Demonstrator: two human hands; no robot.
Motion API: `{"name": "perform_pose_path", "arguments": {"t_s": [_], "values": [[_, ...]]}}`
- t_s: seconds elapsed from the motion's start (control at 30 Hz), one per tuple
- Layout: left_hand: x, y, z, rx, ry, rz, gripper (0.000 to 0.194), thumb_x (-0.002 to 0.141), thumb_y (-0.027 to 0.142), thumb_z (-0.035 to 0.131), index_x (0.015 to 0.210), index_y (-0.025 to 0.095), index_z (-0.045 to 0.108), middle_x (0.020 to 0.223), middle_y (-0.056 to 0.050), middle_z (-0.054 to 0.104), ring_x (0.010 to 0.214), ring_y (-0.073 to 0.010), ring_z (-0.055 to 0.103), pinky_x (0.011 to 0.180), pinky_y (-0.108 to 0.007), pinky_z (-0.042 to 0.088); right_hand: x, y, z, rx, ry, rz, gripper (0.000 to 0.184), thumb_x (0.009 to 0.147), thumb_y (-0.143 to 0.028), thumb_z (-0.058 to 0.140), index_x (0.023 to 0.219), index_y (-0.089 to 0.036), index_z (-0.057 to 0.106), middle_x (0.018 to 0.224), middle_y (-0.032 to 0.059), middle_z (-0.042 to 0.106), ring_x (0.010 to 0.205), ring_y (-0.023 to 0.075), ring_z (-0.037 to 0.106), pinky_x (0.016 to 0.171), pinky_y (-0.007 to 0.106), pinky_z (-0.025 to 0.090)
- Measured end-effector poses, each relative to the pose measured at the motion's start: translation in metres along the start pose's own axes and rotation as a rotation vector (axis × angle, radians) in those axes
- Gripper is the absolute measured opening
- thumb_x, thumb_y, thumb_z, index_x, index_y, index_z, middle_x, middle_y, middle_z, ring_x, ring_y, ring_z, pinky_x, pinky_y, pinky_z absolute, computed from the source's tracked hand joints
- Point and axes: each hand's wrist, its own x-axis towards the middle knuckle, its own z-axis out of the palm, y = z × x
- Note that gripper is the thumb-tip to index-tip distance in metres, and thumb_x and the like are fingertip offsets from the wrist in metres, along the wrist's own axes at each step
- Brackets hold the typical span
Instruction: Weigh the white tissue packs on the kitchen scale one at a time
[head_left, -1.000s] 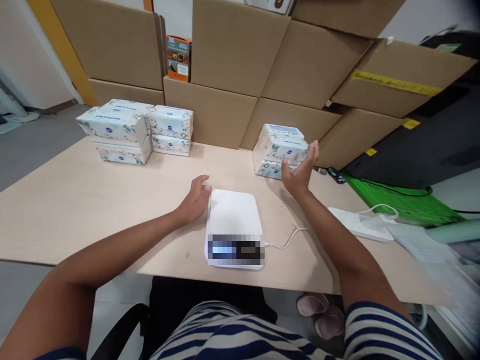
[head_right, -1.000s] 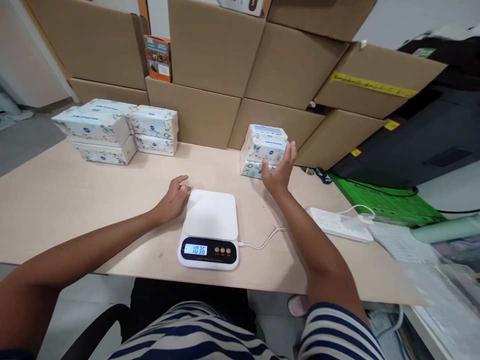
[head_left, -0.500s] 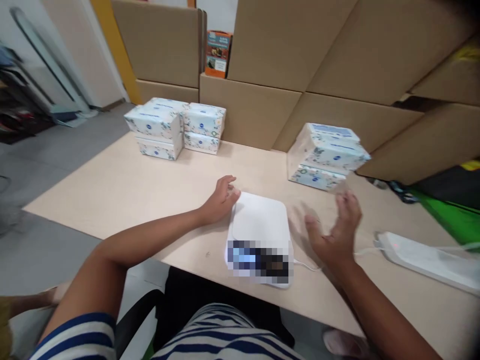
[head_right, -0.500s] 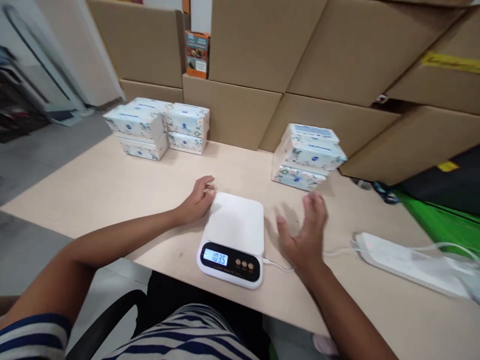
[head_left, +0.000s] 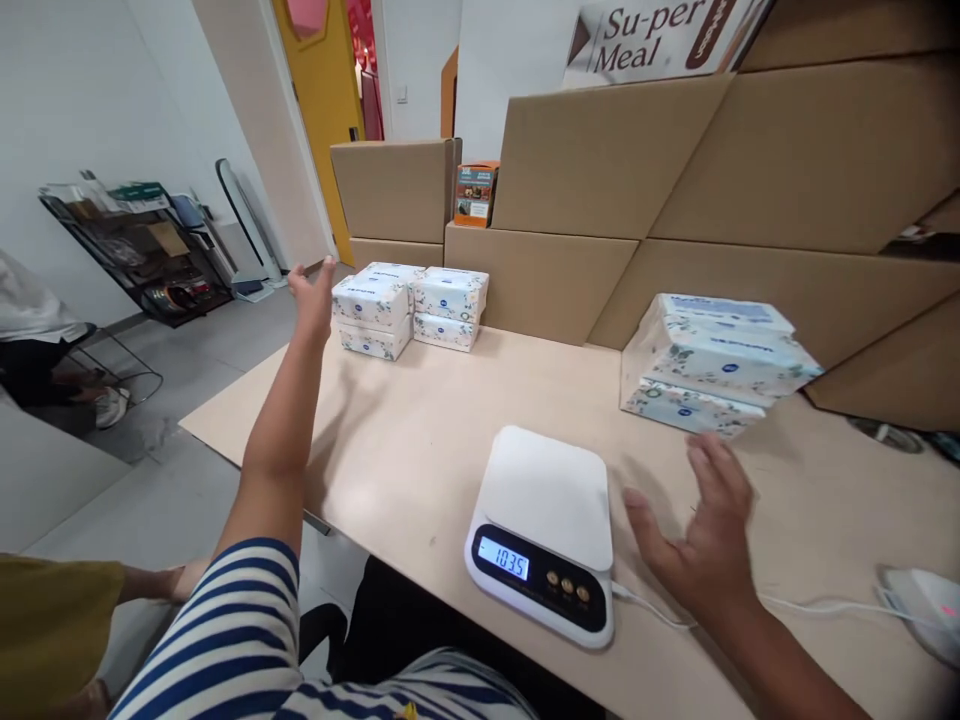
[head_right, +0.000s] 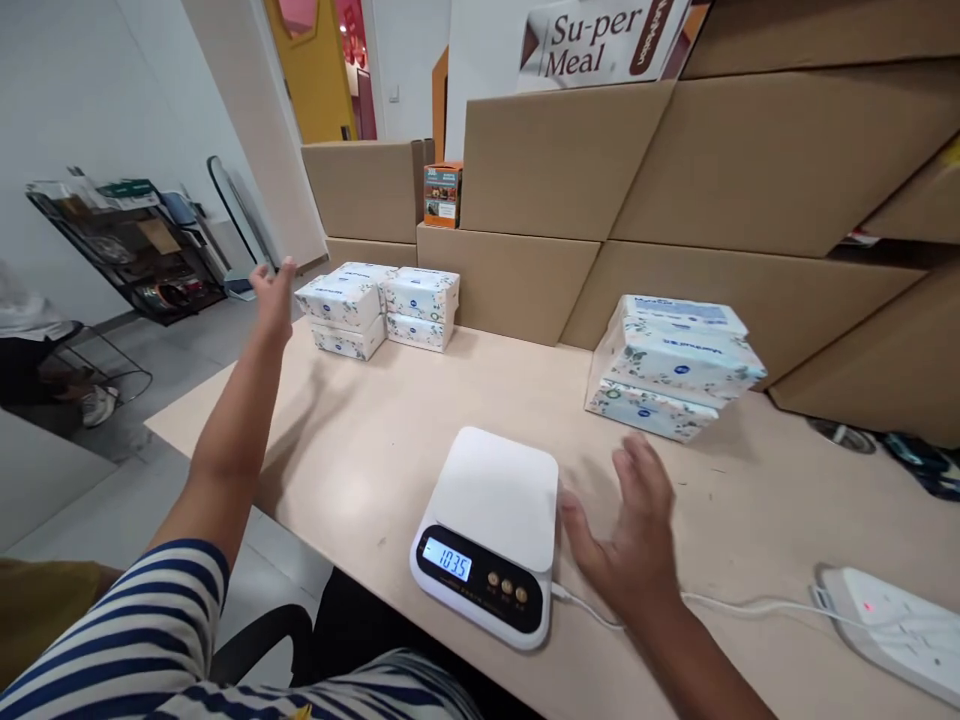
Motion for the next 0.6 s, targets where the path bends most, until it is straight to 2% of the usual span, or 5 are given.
{"name": "perform_pose_path", "arguments": {"t_s": [0.17,0.23,0.37,0.47,0.6], "values": [[0.017,-0.017,-0.019,-0.078,-0.064,-0.215,0.078,0.116,0.072,0.019,0.150,0.010,0.052,0.166,-0.017,0.053,0.168,-0.0356,0.035,0.137,-0.067,0.034,0.079,-0.060,0.092,0.553,-0.468,0.363,0.087,0.097,-0.071,0.067,0.173,-0.046,0.032,0.179,0.0110,0.040,0.159,0.0383,0.054,0.119,0.072,0.057],[0.022,-0.021,-0.017,-0.124,-0.070,-0.255,0.080,0.114,0.076,0.019,0.154,0.013,0.049,0.169,-0.019,0.052,0.165,-0.0346,0.042,0.134,-0.064,0.040,0.130,-0.089,0.145,0.693,-0.615,0.437,0.094,0.092,-0.072,0.072,0.173,-0.039,0.036,0.184,0.0112,0.033,0.165,0.0384,0.045,0.129,0.069,0.049],[0.021,-0.035,-0.008,-0.157,-0.058,-0.248,0.076,0.111,0.078,0.038,0.156,0.017,0.050,0.175,-0.016,0.048,0.170,-0.0302,0.038,0.140,-0.054,0.033,0.212,-0.127,0.250,0.685,-0.680,0.551,0.131,0.078,-0.064,0.089,0.180,-0.027,0.016,0.188,0.0144,0.017,0.174,0.0395,0.027,0.143,0.065,0.024],[0.008,-0.049,0.003,-0.166,-0.118,-0.251,0.077,0.109,0.079,0.042,0.146,0.014,0.059,0.164,-0.021,0.060,0.160,-0.0343,0.052,0.133,-0.052,0.044,0.234,-0.139,0.303,0.664,-0.734,0.564,0.158,0.060,-0.053,0.102,0.181,-0.020,0.007,0.190,0.0158,0.004,0.179,0.0404,0.002,0.146,0.063,0.004],[-0.009,-0.052,0.014,-0.178,-0.140,-0.106,0.069,0.111,0.070,0.051,0.150,0.013,0.053,0.157,-0.021,0.065,0.156,-0.0330,0.055,0.130,-0.050,0.048,0.236,-0.153,0.332,0.692,-0.797,0.542,0.175,0.045,-0.042,0.108,0.180,-0.010,0.001,0.188,0.0229,0.006,0.178,0.0443,0.004,0.146,0.064,0.003]]}}
